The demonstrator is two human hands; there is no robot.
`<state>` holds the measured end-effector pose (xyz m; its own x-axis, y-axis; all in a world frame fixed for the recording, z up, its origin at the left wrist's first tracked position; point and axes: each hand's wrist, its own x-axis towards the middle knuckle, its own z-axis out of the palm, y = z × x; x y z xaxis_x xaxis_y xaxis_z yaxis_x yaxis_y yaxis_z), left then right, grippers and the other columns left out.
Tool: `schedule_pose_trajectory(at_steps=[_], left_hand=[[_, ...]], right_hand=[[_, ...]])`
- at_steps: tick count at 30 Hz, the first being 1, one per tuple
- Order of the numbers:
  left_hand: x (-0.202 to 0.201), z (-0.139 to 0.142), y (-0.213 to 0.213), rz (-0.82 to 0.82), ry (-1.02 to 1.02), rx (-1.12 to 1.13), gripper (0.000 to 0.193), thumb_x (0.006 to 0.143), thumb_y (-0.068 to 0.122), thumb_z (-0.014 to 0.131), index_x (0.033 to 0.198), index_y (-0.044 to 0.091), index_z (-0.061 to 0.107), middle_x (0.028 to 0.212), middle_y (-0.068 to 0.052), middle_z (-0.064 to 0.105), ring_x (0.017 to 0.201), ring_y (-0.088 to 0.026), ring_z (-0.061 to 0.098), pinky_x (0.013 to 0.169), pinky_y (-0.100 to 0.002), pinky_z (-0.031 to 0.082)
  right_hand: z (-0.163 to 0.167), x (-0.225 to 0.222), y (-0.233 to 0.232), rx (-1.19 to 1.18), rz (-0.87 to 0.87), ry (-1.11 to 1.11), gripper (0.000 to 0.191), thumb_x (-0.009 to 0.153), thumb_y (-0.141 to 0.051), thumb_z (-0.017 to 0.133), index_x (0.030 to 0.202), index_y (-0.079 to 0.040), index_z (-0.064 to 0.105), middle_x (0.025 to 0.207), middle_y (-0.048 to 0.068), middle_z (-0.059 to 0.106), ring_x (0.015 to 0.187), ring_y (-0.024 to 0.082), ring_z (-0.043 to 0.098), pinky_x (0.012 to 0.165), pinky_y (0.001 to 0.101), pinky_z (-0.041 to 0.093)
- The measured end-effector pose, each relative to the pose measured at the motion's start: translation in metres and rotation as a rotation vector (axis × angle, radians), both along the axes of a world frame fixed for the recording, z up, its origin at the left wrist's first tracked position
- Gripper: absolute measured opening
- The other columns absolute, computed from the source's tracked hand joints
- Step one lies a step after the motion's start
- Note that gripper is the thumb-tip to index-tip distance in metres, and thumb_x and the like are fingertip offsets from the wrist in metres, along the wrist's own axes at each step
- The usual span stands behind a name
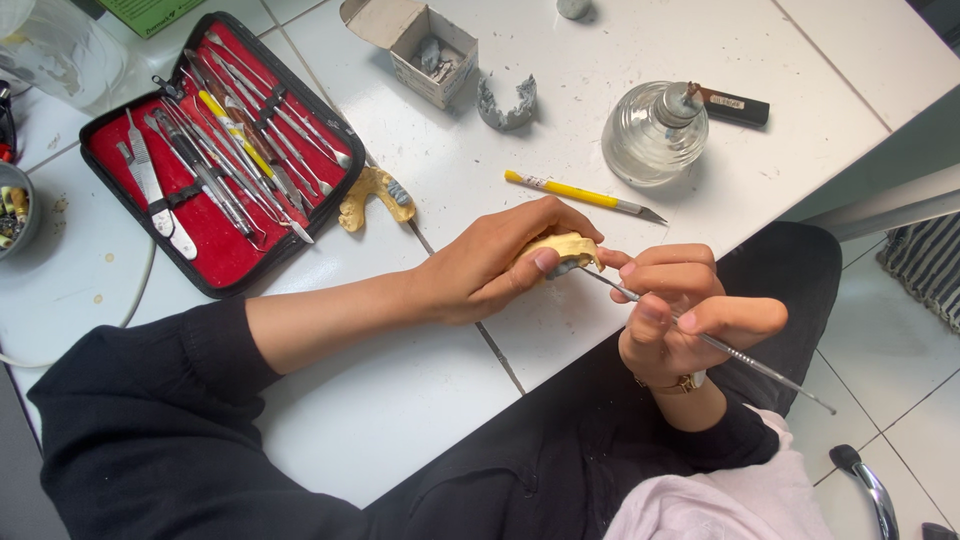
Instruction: The person holds a yellow dental cast with a partial denture framework in one hand and uses a metal wax carving instrument in the other to sculpt and refine wax around the teeth, periodically dipping the instrument tip into a small glass jar on the bench to warm it before continuing to shape the wax pattern.
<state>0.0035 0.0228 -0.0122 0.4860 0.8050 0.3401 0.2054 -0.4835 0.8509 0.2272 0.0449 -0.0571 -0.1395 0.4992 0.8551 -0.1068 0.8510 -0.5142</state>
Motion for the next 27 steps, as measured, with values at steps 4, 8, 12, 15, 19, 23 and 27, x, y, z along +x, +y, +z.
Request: schedule_pose_trajectory(at_steps=[4,8,12,15,19,23,27], left_hand=[[-0.0006,-0.0018,-0.0013,-0.027,0.029,-0.021,0.045,0.111,0.042,0.041,0.136,0.006,0.053,0.121,-0.011,0.068,0.109,-0.024,0.070,0.094,-0.036,0.056],[-0.0011,-0.0041,-0.0012,-0.030,0.051,-0.038,0.045,0.110,0.042,0.042,0.137,0.007,0.052,0.123,-0.011,0.067,0.110,-0.023,0.070,0.094,-0.036,0.056],[-0.0024,-0.0055,-0.0029,-0.030,0.060,-0.036,0.045,0.106,0.040,0.044,0.137,0.008,0.051,0.124,-0.011,0.066,0.110,-0.024,0.070,0.095,-0.037,0.056],[-0.0018,-0.0066,-0.0025,-0.031,0.072,0.000,0.044,0.107,0.041,0.044,0.137,0.009,0.051,0.127,-0.011,0.065,0.113,-0.025,0.070,0.096,-0.037,0.057],[-0.0014,-0.0082,-0.0023,-0.024,0.085,0.014,0.045,0.107,0.042,0.044,0.137,0.009,0.050,0.129,-0.011,0.065,0.115,-0.025,0.070,0.096,-0.037,0.057],[-0.0020,-0.0089,-0.0022,-0.024,0.090,0.012,0.045,0.107,0.042,0.044,0.137,0.009,0.050,0.129,-0.011,0.064,0.114,-0.025,0.070,0.095,-0.037,0.057],[-0.0013,-0.0087,-0.0023,-0.022,0.096,0.028,0.044,0.107,0.040,0.043,0.137,0.009,0.050,0.130,-0.011,0.064,0.116,-0.025,0.069,0.097,-0.038,0.057]], right_hand=[[-0.0008,0.0005,0.0020,0.002,-0.026,-0.002,0.030,0.109,-0.016,0.051,0.106,-0.012,0.022,0.084,0.015,0.064,0.071,0.019,0.061,0.058,0.0287,0.064],[-0.0012,0.0011,0.0015,0.022,-0.055,-0.027,0.027,0.109,-0.012,0.049,0.105,-0.011,0.022,0.082,0.014,0.063,0.070,0.019,0.062,0.060,0.0317,0.065],[-0.0006,0.0019,-0.0021,0.000,-0.037,-0.033,0.027,0.110,-0.013,0.047,0.106,-0.012,0.021,0.084,0.015,0.062,0.073,0.022,0.062,0.063,0.0325,0.068],[0.0003,0.0012,-0.0023,0.003,-0.038,-0.039,0.027,0.109,-0.012,0.047,0.105,-0.012,0.020,0.083,0.015,0.061,0.072,0.022,0.062,0.063,0.0336,0.068],[0.0018,0.0016,-0.0009,0.045,-0.039,-0.064,0.027,0.108,-0.010,0.046,0.104,-0.011,0.020,0.083,0.015,0.061,0.076,0.024,0.062,0.064,0.0363,0.069],[0.0009,0.0017,-0.0004,0.048,-0.036,-0.071,0.026,0.108,-0.011,0.045,0.105,-0.011,0.019,0.084,0.015,0.061,0.078,0.024,0.062,0.065,0.0367,0.069],[-0.0003,0.0021,0.0015,0.065,-0.031,-0.070,0.027,0.108,-0.010,0.046,0.104,-0.011,0.019,0.083,0.015,0.061,0.079,0.025,0.062,0.064,0.0374,0.069]])
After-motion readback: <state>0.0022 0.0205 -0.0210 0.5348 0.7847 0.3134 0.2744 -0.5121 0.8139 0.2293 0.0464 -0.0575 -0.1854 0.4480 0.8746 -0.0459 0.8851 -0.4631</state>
